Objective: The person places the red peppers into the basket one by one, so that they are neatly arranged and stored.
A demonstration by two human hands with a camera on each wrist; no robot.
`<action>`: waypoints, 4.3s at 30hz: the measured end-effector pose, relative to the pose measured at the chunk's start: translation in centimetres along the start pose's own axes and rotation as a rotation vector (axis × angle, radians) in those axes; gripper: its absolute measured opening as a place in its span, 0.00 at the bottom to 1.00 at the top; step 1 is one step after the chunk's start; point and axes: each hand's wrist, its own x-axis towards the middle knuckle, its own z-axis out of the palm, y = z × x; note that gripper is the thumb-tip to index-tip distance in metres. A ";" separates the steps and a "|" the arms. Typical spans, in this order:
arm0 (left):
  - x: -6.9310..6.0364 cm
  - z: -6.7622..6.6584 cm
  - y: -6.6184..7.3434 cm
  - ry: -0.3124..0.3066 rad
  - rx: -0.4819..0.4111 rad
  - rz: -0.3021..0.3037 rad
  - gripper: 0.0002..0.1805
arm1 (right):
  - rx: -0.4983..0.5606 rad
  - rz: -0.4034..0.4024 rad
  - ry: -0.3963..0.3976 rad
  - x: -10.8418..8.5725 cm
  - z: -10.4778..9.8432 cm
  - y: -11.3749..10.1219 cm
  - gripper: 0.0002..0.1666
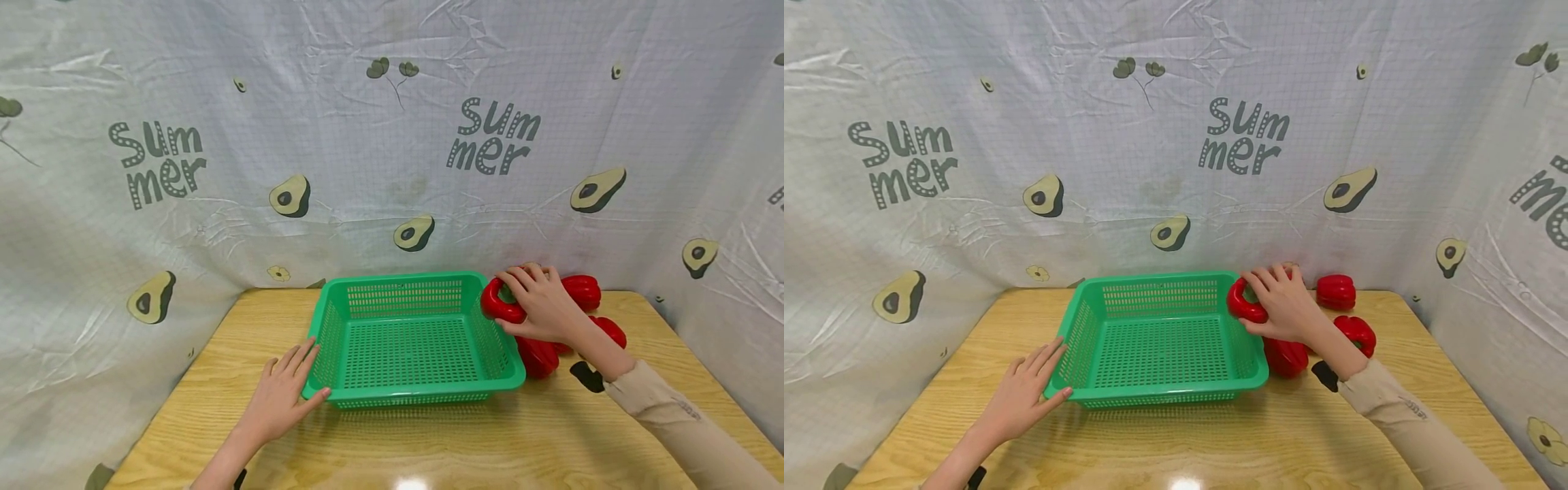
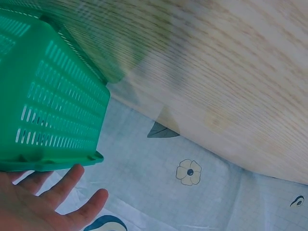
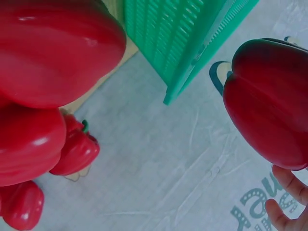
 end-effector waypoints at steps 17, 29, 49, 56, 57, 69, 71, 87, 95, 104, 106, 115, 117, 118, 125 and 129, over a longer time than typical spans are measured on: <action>0.1 0.1 0.0 -0.002 -0.005 0.007 0.39 | -0.001 -0.086 -0.101 3.7 2.9 -0.2 0.41; 0.0 -0.1 0.1 -0.002 -0.002 0.005 0.39 | -0.087 -0.129 -0.209 4.7 5.4 -0.3 0.41; -0.2 0.0 -0.1 0.006 -0.010 0.000 0.39 | -0.154 -0.125 -0.341 4.4 8.3 -0.2 0.44; -0.1 0.0 -0.1 0.009 -0.010 -0.002 0.39 | -0.140 -0.145 -0.375 4.3 9.3 -0.4 0.44; -0.1 0.0 -0.1 0.009 -0.011 -0.003 0.39 | -0.140 -0.148 -0.375 4.3 9.3 -0.5 0.44; -0.2 -0.2 0.0 0.002 -0.023 -0.009 0.38 | -0.138 -0.289 -0.441 4.7 9.9 -1.3 0.44; -0.1 -0.2 0.0 0.004 -0.024 -0.010 0.38 | -0.118 -0.304 -0.438 4.7 10.0 -1.4 0.43; -0.2 0.0 0.0 0.012 -0.029 -0.012 0.38 | -0.031 -0.220 -0.496 4.4 10.8 -1.5 0.39; -0.2 0.1 0.0 0.012 -0.026 -0.013 0.38 | -0.072 -0.217 -0.529 4.4 10.6 -1.7 0.37; -0.2 0.1 0.0 0.011 -0.030 -0.013 0.38 | -0.063 -0.217 -0.541 4.5 10.1 -1.6 0.39; -0.2 0.1 0.0 0.012 -0.029 -0.011 0.38 | -0.055 -0.215 -0.532 4.5 9.8 -1.5 0.38; -0.2 0.1 0.1 0.019 -0.025 -0.007 0.38 | 0.050 -0.180 -0.478 3.9 7.4 -1.7 0.35; -0.2 0.1 0.1 0.022 -0.026 -0.004 0.38 | 0.057 -0.173 -0.462 3.7 7.0 -1.7 0.35; -0.2 0.2 0.1 0.020 -0.027 -0.004 0.38 | 0.057 -0.172 -0.452 3.5 6.8 -1.7 0.35; -0.2 0.2 0.1 0.022 -0.034 -0.004 0.37 | 0.064 -0.184 -0.359 1.6 6.2 -1.4 0.34; -0.2 0.2 0.2 0.026 -0.035 -0.006 0.37 | 0.081 -0.196 -0.307 0.5 5.5 -1.4 0.34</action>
